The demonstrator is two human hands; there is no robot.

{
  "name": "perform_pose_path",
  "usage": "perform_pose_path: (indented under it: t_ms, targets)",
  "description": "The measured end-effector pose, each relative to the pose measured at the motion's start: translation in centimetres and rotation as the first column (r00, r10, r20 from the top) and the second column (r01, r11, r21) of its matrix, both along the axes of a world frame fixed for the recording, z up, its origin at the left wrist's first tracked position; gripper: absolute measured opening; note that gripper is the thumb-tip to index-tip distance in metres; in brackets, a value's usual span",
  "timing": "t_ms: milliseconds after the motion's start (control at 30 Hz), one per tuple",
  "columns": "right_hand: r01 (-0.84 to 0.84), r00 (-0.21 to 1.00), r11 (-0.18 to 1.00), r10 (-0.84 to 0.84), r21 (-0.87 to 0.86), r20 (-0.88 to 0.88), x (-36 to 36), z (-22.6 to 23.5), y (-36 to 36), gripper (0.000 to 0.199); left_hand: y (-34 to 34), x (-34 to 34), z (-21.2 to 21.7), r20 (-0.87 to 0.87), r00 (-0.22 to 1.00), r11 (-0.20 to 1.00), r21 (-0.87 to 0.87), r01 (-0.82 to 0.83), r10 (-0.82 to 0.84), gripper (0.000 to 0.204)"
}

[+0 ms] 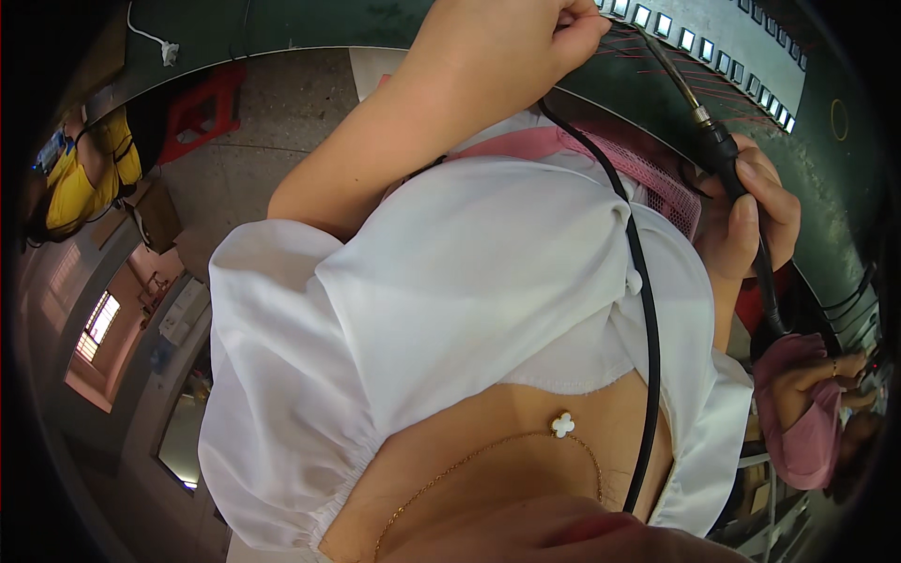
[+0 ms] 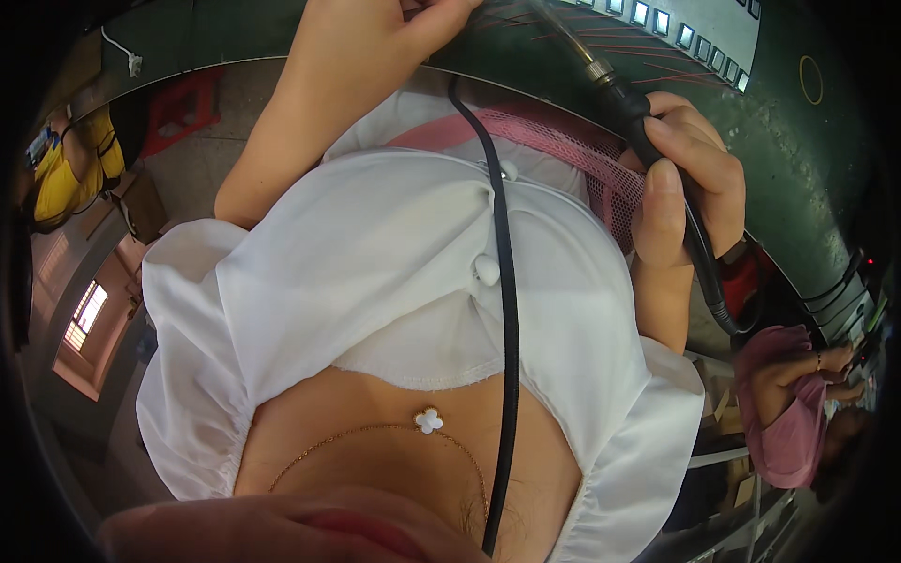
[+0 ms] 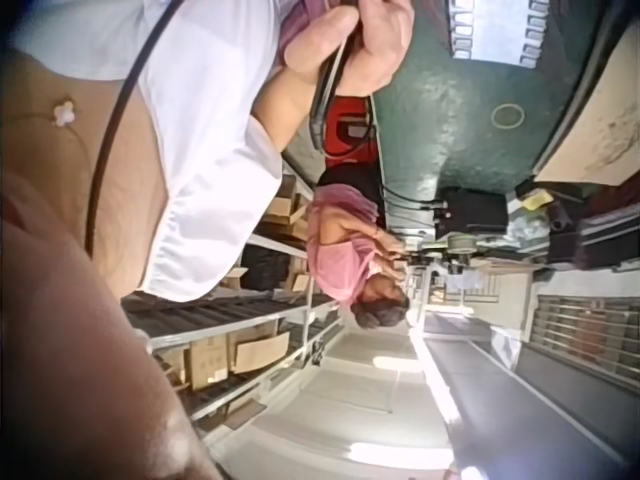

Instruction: The person solders wires onto components mounted on a metal strip using a soldering iron.

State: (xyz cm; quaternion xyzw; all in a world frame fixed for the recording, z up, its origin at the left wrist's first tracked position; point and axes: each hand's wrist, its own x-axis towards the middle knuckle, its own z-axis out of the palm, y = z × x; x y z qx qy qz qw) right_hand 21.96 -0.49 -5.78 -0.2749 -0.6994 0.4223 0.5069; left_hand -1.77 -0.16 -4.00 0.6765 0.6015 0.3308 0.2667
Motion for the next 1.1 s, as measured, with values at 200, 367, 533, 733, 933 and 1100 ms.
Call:
perform_pose_path:
  t_ms: [200,367,533,733,933,1100]
  targets:
    - [0.009,1.0,1.0,-0.009,-0.011,0.009,-0.2,0.1,0.2,0.02,0.1,0.1,0.3,-0.019,1.0,1.0,-0.023,-0.002,0.001,0.014]
    - [0.028,0.997,1.0,-0.028,-0.006,-0.073,0.1,0.1,0.2,0.02,0.2,0.2,1.1,-0.035,0.999,1.0,-0.009,0.009,-0.009,0.015]
    - [0.011,0.996,1.0,-0.011,0.001,-0.084,-0.1,-0.1,0.3,0.021,-0.2,0.1,0.9,-0.061,0.998,1.0,-0.013,0.002,-0.002,0.015]
    - [0.009,0.996,1.0,-0.011,-0.025,-0.092,0.2,0.1,0.1,0.024,-0.2,-0.7,1.7,0.03,0.999,0.988,-0.155,0.025,-0.02,0.015]
    - [0.042,0.992,0.996,-0.052,-0.081,-0.116,1.4,0.3,-0.1,0.026,-1.7,-3.4,3.3,0.021,0.973,0.952,-0.21,-0.221,0.23,0.012]
    - [-0.001,0.991,0.999,-0.006,-0.051,-0.135,1.0,-0.2,0.2,0.026,-1.8,-2.2,5.6,0.154,0.881,0.846,-0.392,-0.362,0.448,0.011]
